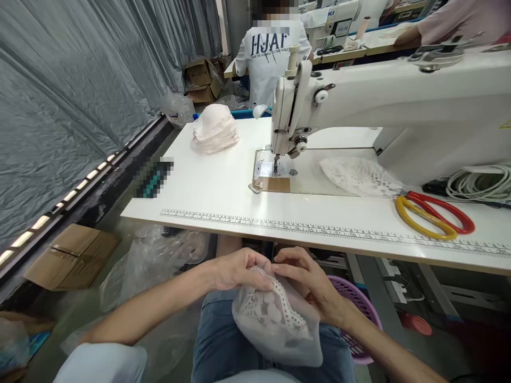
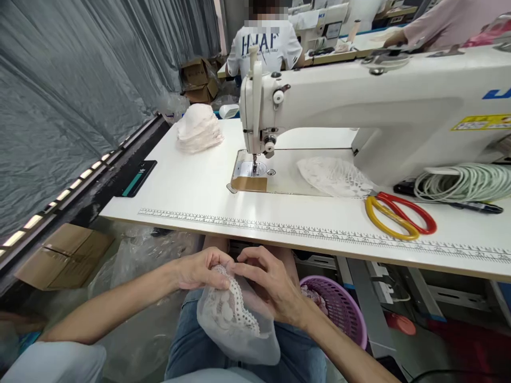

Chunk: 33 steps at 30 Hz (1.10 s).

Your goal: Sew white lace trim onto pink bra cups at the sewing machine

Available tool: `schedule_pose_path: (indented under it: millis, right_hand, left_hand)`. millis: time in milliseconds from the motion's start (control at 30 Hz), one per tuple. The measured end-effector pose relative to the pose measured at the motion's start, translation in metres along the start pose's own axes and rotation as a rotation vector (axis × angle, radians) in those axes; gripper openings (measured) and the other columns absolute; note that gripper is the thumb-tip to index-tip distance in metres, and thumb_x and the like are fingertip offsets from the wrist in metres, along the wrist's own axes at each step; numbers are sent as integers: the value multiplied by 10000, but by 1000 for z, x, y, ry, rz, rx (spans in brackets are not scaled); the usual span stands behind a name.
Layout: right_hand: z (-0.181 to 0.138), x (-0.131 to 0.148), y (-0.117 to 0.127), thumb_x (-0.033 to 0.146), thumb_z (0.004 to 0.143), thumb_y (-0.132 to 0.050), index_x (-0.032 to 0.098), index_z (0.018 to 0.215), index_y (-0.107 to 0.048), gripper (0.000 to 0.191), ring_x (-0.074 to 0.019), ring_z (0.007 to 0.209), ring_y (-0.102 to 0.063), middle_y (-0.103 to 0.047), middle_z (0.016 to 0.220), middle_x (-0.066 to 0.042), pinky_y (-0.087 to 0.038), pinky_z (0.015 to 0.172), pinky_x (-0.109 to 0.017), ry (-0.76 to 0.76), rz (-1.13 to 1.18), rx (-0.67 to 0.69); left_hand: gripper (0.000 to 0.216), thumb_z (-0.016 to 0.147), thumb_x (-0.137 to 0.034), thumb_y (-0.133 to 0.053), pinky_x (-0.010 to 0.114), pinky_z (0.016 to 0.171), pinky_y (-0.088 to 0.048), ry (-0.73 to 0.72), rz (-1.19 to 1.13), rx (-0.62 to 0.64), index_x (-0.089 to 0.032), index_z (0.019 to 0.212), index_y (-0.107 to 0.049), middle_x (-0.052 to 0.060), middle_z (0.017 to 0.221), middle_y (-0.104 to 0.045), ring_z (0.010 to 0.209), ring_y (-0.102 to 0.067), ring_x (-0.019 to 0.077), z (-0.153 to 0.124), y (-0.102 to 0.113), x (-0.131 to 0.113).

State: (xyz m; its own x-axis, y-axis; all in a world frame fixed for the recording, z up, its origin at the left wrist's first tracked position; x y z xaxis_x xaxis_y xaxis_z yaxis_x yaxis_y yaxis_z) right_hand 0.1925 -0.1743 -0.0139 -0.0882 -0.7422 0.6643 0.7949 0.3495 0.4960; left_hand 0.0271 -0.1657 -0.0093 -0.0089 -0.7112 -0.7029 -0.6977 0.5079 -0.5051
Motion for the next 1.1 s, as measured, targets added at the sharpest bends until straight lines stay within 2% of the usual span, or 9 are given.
schedule_pose_path:
  millis: [133,233,367,500,767,900,1100]
  right_hand:
    - [-2,1,6,82,839,-506,281,1186,-500,400,-170,908,-495,-470,1075,-56,-461,730,-301,84,-74,19]
    - [-2,4,8,40,818,-497,264,1120,-537,378,-154,850,-508,-500,1024,-47,-451,682,-279,115,-118,-18]
    - [2,9,8,89,829,-543,264,991,-604,246,-133,734,-523,-569,909,-25,-436,631,-262,140,-244,-85]
    - [9,11,8,135,867,-528,255,867,-633,159,-124,650,-527,-608,771,-3,-415,588,-256,124,-318,-81]
    - [19,15,12,87,904,-453,182,938,-593,173,-122,656,-527,-598,749,-27,-404,560,-249,237,-362,-46]
    - [23,14,18,58,902,-424,160,951,-588,199,-138,708,-546,-586,753,-38,-416,590,-265,271,-382,-37]
    - [50,7,36,43,912,-377,119,920,-583,220,-137,661,-550,-622,772,-60,-383,580,-285,396,-527,-3]
  left_hand:
    - [306,552,-296,-840,197,557,-487,33,-9,-15,-104,707,-658,-6,606,-646,550,-595,87,2,10,2]
    - [278,564,-281,-836,177,556,-478,21,27,-1,-108,699,-665,-12,611,-649,552,-590,72,5,12,-1]
    - [269,571,-282,-833,156,556,-466,23,66,5,-110,682,-660,-20,618,-652,558,-586,57,7,13,-6]
    - [289,565,-304,-836,159,551,-459,27,64,15,-110,681,-656,-24,618,-652,556,-580,56,8,15,-8]
    - [320,529,-341,-843,166,579,-460,47,137,-21,-118,673,-663,-26,626,-650,580,-577,61,9,19,-15]
    - [303,559,-341,-824,201,584,-459,61,259,-121,-120,692,-666,-13,628,-643,567,-567,80,-2,23,-41]
    - [236,622,-304,-762,178,481,-351,-107,566,-292,-110,674,-639,-44,512,-530,489,-450,60,-11,31,-105]
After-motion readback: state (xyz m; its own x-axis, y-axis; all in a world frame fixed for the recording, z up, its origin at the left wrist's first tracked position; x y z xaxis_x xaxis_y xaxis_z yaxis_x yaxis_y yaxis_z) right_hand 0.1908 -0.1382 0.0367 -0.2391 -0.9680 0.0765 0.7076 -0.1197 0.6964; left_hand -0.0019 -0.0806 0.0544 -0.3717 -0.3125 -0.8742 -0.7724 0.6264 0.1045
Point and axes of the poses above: each hand's wrist, its own z-axis towards the middle knuckle, its own y-axis out of the back of the hand, x = y × z, the point moved 3 cm from there along z, towards the middle knuckle
